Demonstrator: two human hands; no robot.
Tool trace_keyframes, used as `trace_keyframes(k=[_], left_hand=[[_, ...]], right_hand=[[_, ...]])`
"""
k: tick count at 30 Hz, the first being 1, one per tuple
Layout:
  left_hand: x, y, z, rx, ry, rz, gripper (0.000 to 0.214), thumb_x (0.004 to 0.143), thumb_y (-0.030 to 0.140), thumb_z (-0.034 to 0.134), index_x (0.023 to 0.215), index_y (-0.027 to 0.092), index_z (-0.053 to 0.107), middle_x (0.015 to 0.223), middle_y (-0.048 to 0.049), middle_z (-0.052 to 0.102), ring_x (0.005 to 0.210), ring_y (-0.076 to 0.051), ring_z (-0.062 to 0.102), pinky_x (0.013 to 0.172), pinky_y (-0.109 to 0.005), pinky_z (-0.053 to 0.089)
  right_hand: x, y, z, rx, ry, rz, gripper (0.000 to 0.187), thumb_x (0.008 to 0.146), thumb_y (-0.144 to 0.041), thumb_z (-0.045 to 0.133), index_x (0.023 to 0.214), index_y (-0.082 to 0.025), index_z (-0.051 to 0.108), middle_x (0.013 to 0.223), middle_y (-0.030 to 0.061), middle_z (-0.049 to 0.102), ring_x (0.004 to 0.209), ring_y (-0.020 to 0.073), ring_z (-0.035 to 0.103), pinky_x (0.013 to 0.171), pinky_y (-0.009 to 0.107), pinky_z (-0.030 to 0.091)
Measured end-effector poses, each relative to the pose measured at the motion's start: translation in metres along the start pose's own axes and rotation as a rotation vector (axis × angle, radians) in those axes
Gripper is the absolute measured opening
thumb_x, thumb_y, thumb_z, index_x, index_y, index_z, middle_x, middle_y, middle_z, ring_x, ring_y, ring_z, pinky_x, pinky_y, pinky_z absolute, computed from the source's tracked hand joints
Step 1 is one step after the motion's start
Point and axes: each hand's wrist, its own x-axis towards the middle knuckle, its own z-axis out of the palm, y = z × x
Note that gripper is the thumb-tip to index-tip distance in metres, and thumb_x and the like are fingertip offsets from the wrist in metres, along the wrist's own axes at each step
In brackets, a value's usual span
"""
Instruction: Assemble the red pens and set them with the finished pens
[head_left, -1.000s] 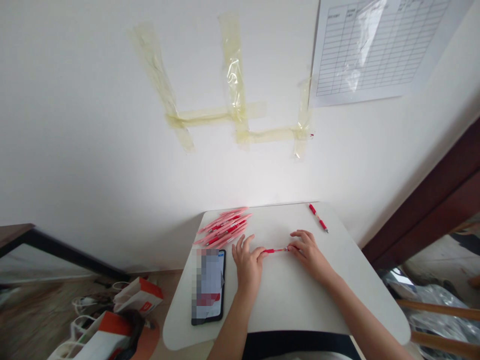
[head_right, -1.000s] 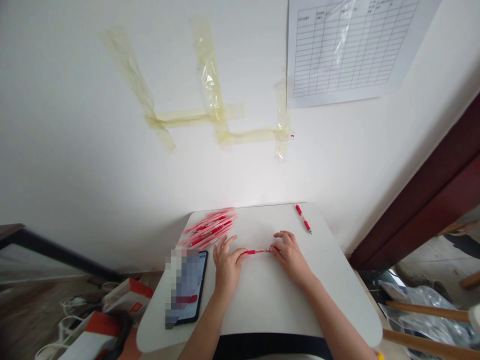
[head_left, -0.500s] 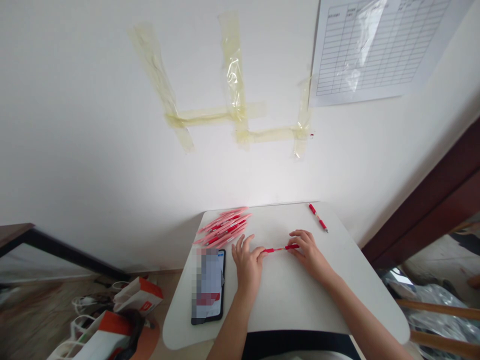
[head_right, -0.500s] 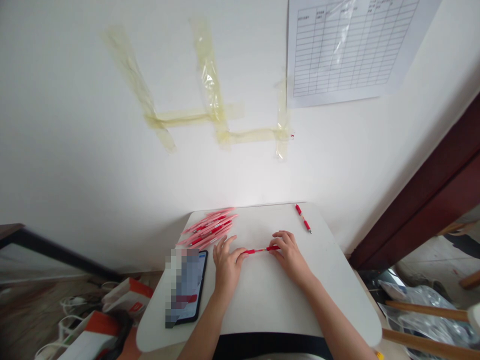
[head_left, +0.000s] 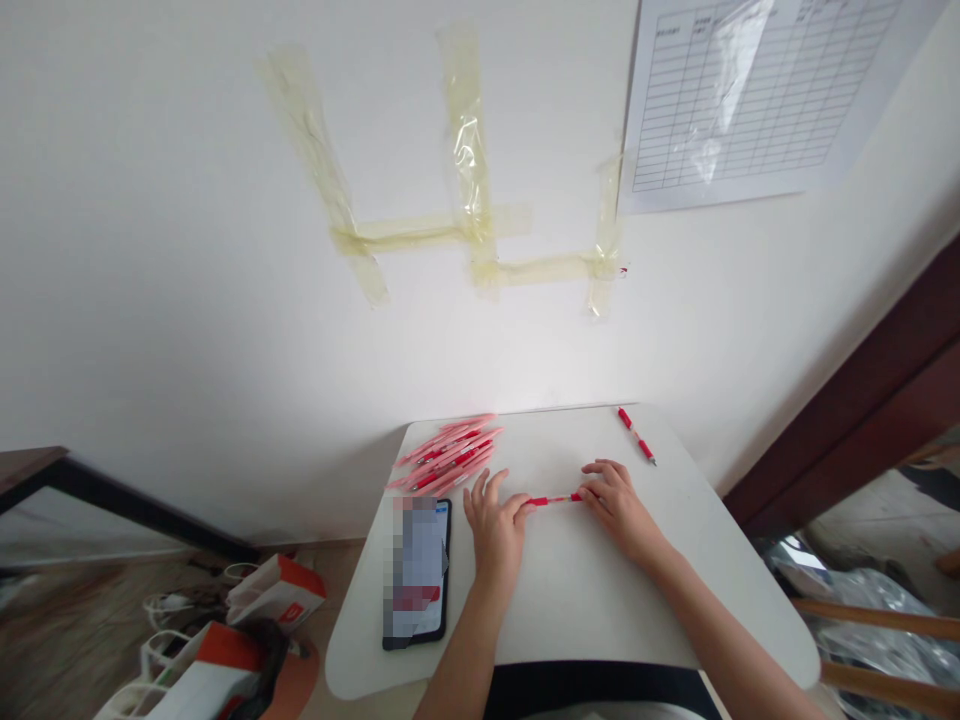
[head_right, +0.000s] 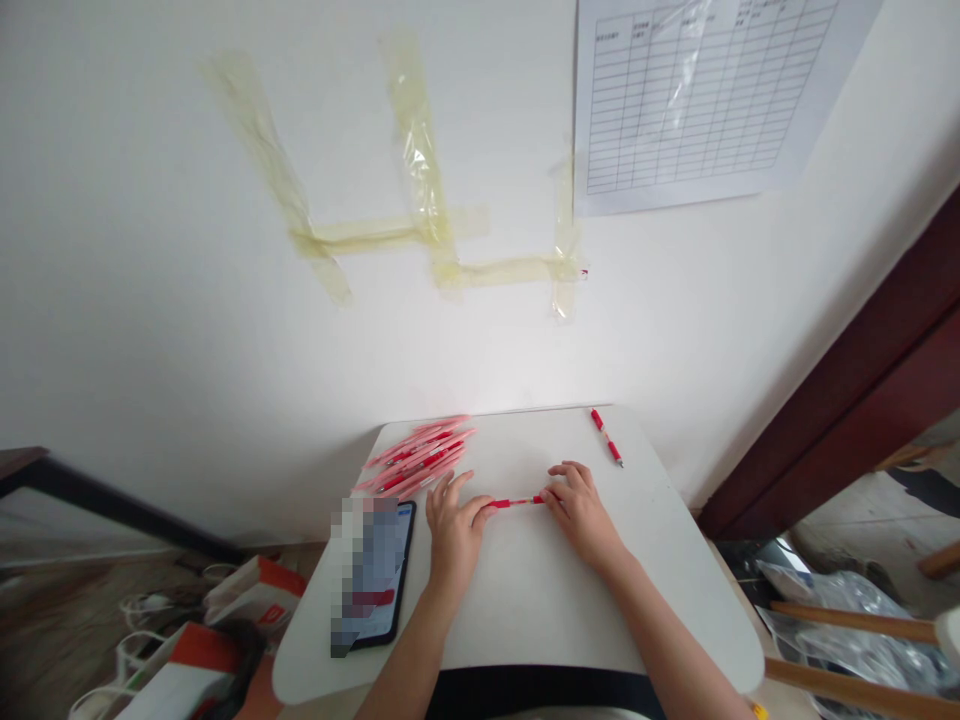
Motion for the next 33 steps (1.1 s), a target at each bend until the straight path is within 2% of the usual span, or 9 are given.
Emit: trace_keyframes(k=[14,17,20,22,28,33], left_hand=[[-0.0007,-0.002,0.0032,0.028,0.031,0.015,0.015,0.081,0.017,0.073,0.084,0.03,0.079,0.13,-0.0054,0.064,0.133,-0.034,0.046,0.114,-0.062,0.035],[-0.0005,-0.0014,0.0021,0.02,0.036,0.015,0.016,0.082,0.015,0.072,0.084,0.03,0.079,0.13,-0.0052,0.064,0.133,-0.033,0.046,0.115,-0.062,0.035],[0.0,-0.0005,0.0008,0.01,0.036,0.014,0.017,0.082,0.015,0.071,0.085,0.03,0.079,0.13,-0.0056,0.064,0.133,-0.033,0.047,0.115,-0.062,0.034],[0.0001,-0.0001,0.0004,0.013,0.036,0.012,0.017,0.082,0.015,0.072,0.085,0.03,0.079,0.129,-0.0056,0.064,0.133,-0.033,0.047,0.114,-0.063,0.035],[-0.0004,-0.0003,0.0008,0.018,0.039,0.008,0.016,0.082,0.016,0.073,0.086,0.031,0.079,0.13,-0.0052,0.064,0.133,-0.034,0.048,0.114,-0.064,0.036],[-0.0007,-0.0004,0.0012,0.016,0.043,0.011,0.018,0.081,0.015,0.073,0.085,0.031,0.079,0.13,-0.0047,0.064,0.133,-0.033,0.048,0.114,-0.063,0.037]], right_hand=[[0.0002,0.0077,0.0061,0.019,0.055,-0.069,0.011,0.098,-0.03,0.056,0.104,-0.026,0.063,0.125,0.008,0.064,0.132,0.0288,0.047,0.105,0.051,0.05],[-0.0003,0.0069,0.0058,0.024,0.043,-0.065,0.014,0.098,-0.031,0.056,0.109,-0.026,0.063,0.126,0.0081,0.063,0.132,0.0287,0.046,0.106,0.051,0.05],[-0.0008,0.0053,0.005,0.012,0.046,-0.057,0.031,0.097,-0.035,0.058,0.126,-0.027,0.059,0.128,0.0094,0.062,0.132,0.0295,0.046,0.107,0.052,0.05],[-0.0009,0.0046,0.0046,-0.007,0.047,-0.053,0.034,0.098,-0.036,0.056,0.131,-0.028,0.059,0.129,0.0099,0.062,0.133,0.0298,0.046,0.106,0.052,0.051],[-0.0006,0.0059,0.0043,-0.048,0.038,-0.07,0.022,0.1,-0.033,0.05,0.103,-0.03,0.072,0.128,0.0088,0.061,0.135,0.0302,0.045,0.104,0.052,0.051],[-0.0001,0.0081,0.0051,-0.023,0.035,-0.079,0.019,0.1,-0.032,0.051,0.101,-0.029,0.07,0.128,0.009,0.061,0.135,0.0305,0.043,0.102,0.053,0.052]])
